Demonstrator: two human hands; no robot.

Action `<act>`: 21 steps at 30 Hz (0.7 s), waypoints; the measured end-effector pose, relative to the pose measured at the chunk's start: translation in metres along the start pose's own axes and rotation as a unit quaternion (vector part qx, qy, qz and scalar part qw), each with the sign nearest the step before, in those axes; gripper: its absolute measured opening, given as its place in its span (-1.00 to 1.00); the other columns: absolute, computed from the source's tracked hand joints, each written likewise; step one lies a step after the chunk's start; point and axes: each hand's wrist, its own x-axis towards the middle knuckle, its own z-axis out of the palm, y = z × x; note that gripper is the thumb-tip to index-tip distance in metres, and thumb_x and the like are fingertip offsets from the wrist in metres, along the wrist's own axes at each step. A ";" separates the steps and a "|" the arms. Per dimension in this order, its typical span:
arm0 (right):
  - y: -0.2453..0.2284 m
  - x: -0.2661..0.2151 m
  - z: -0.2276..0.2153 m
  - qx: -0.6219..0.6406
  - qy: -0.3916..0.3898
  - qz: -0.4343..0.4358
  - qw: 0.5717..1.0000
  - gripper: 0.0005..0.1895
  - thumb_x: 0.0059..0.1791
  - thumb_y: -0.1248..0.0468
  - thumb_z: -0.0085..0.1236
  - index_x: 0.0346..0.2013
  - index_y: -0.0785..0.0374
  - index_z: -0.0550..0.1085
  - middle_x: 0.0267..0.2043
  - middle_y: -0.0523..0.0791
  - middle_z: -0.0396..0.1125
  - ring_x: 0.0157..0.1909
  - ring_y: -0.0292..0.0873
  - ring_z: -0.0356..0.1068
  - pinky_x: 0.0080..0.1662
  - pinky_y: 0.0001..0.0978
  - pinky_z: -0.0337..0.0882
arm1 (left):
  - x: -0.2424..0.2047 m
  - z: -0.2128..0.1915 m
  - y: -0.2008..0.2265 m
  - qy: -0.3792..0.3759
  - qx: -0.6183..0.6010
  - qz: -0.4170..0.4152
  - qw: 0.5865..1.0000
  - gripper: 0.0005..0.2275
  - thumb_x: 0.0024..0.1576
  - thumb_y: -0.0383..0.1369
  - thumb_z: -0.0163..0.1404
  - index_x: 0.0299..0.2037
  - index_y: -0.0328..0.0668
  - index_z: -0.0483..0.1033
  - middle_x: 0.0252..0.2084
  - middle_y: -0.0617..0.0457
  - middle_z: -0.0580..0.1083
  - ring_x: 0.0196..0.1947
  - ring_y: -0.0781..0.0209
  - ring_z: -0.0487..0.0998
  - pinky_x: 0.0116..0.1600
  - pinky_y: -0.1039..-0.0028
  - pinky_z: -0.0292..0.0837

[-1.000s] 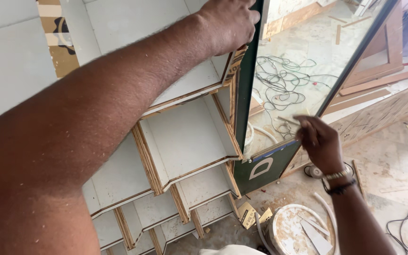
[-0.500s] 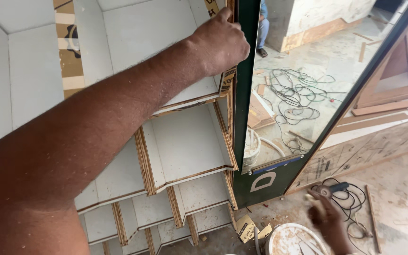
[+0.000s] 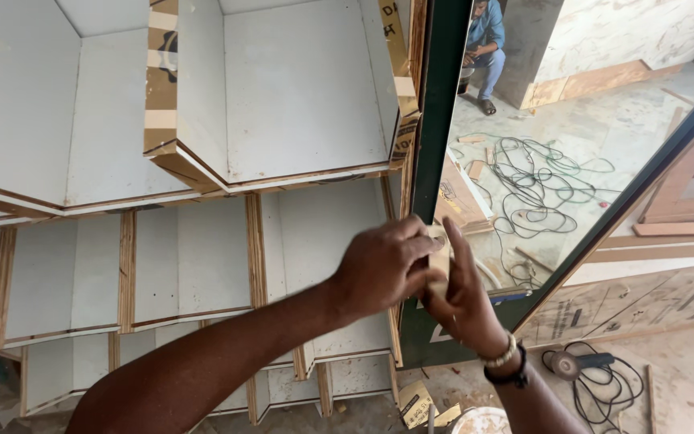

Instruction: The person applies a white adhesive strip to the edge of a long white board using a small tool. They then position the board onto a wooden shelf unit and secure it with masking tape.

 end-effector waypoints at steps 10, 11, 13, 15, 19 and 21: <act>-0.052 0.105 0.023 -0.063 0.032 0.024 0.997 -0.70 0.25 0.17 -0.21 0.15 0.35 0.21 -0.35 -0.09 0.33 -0.47 -0.30 0.38 -0.43 -0.52 0.39 | 0.066 -0.059 -0.048 0.146 0.131 0.012 0.980 -0.86 0.04 -0.28 0.30 -0.37 -0.09 0.63 -0.29 0.06 0.53 -0.27 0.28 0.53 -0.22 0.40 0.56; -0.054 0.116 0.021 -0.077 0.056 0.092 0.991 -0.72 0.25 0.17 -0.20 -0.03 0.34 0.35 -0.53 -0.11 0.32 -0.58 -0.29 0.34 -0.51 -0.51 0.34 | 0.078 -0.060 -0.052 0.160 0.135 0.014 0.978 -0.87 0.03 -0.29 0.30 -0.38 -0.07 0.63 -0.29 0.08 0.54 -0.25 0.29 0.53 -0.21 0.41 0.57; -0.064 0.137 0.014 0.008 0.060 0.121 0.991 -0.75 0.23 0.17 -0.19 -0.14 0.28 0.37 -0.55 -0.20 0.29 -0.59 -0.34 0.29 -0.52 -0.52 0.33 | 0.106 -0.065 -0.059 0.189 0.142 0.020 0.972 -0.91 0.01 -0.32 0.29 -0.38 -0.04 0.64 -0.30 0.13 0.55 -0.22 0.30 0.54 -0.21 0.44 0.57; -0.077 0.146 0.011 0.067 0.062 0.125 0.988 -0.74 0.22 0.16 -0.19 -0.17 0.25 0.39 -0.56 -0.24 0.27 -0.60 -0.36 0.26 -0.51 -0.53 0.32 | 0.128 -0.078 -0.069 0.189 0.123 -0.003 0.974 -0.86 0.00 -0.27 0.30 -0.45 -0.07 0.63 -0.33 0.13 0.54 -0.23 0.28 0.53 -0.26 0.43 0.56; -0.095 0.150 0.022 0.137 0.065 0.132 0.980 -0.71 0.20 0.12 -0.20 -0.03 0.21 0.44 -0.60 -0.23 0.24 -0.61 -0.36 0.23 -0.51 -0.53 0.32 | 0.133 -0.094 -0.079 0.217 0.122 0.043 0.967 -0.83 -0.02 -0.24 0.34 -0.48 -0.06 0.65 -0.39 0.15 0.54 -0.25 0.19 0.53 -0.28 0.31 0.52; -0.100 0.150 0.025 0.160 0.066 0.138 0.975 -0.68 0.19 0.11 -0.20 0.03 0.21 0.46 -0.60 -0.23 0.23 -0.61 -0.36 0.23 -0.50 -0.52 0.32 | 0.132 -0.097 -0.082 0.209 0.113 0.032 0.971 -0.84 -0.02 -0.24 0.34 -0.48 -0.05 0.65 -0.38 0.15 0.54 -0.25 0.18 0.53 -0.31 0.29 0.50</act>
